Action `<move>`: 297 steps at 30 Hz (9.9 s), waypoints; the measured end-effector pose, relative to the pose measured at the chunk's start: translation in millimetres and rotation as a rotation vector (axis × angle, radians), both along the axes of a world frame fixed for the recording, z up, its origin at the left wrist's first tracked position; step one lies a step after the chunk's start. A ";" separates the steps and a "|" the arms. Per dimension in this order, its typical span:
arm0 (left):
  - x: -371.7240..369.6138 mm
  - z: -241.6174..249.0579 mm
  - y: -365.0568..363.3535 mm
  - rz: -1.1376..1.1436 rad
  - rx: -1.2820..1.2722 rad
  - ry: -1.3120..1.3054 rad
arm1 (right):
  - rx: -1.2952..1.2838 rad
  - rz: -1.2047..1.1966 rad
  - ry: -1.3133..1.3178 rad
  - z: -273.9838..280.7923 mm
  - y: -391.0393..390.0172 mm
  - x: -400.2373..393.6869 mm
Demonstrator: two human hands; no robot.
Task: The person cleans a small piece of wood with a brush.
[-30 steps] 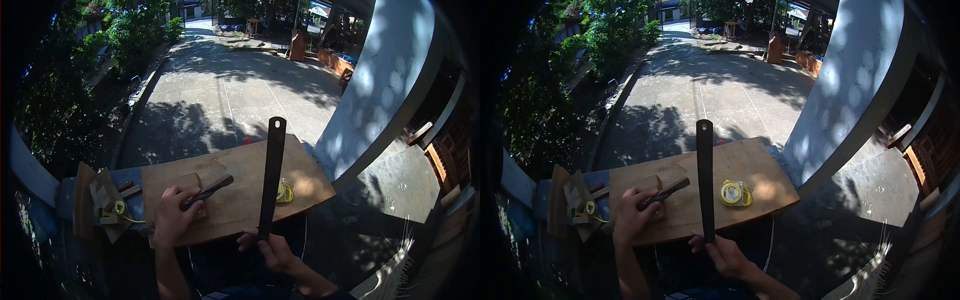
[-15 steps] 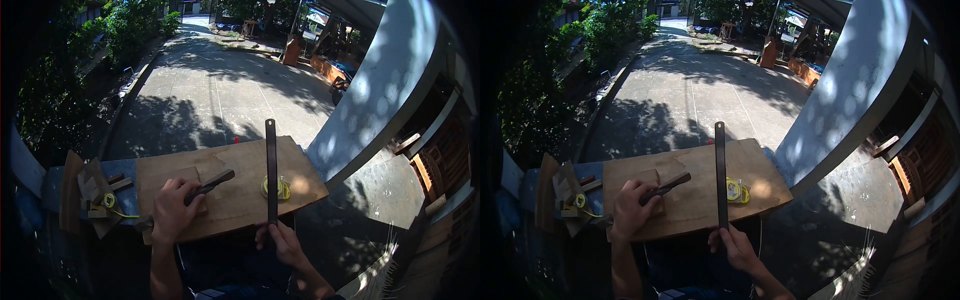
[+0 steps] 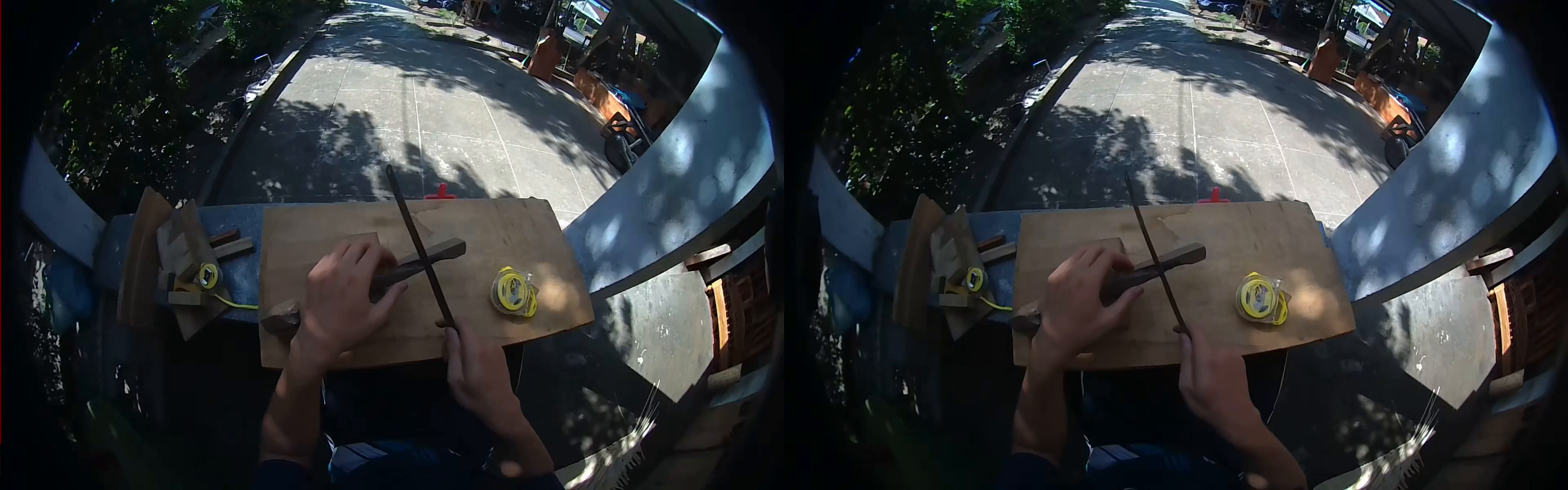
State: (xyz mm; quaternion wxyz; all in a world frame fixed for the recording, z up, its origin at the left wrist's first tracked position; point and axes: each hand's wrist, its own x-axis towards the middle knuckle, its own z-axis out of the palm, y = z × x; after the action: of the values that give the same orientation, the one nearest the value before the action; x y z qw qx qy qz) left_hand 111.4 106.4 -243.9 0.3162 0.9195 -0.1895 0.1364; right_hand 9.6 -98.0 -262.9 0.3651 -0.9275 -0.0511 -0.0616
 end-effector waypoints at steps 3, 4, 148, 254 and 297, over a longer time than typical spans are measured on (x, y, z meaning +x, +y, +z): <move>4.7 -1.3 -5.6 -0.033 0.040 -0.062 | -0.090 -0.012 -0.094 -5.5 1.6 2.8; 4.7 -2.2 -4.8 -0.031 0.051 -0.069 | -0.102 -0.019 -0.089 -6.2 2.6 4.1; 3.3 -0.6 -8.4 0.008 -0.004 -0.063 | 0.006 0.117 0.041 2.5 -6.8 47.4; 9.2 0.2 -9.2 0.003 0.037 -0.102 | -0.467 0.086 0.113 28.6 5.9 3.5; 8.9 0.6 -10.8 0.059 0.012 -0.007 | -0.458 0.079 -0.038 18.0 15.0 47.6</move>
State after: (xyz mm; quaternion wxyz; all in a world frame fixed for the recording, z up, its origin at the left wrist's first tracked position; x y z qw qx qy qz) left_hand 120.3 95.7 -243.3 0.3060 0.9261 -0.1640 0.1477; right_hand 57.2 -83.0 -244.9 0.1460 -0.9822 -0.1067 -0.0515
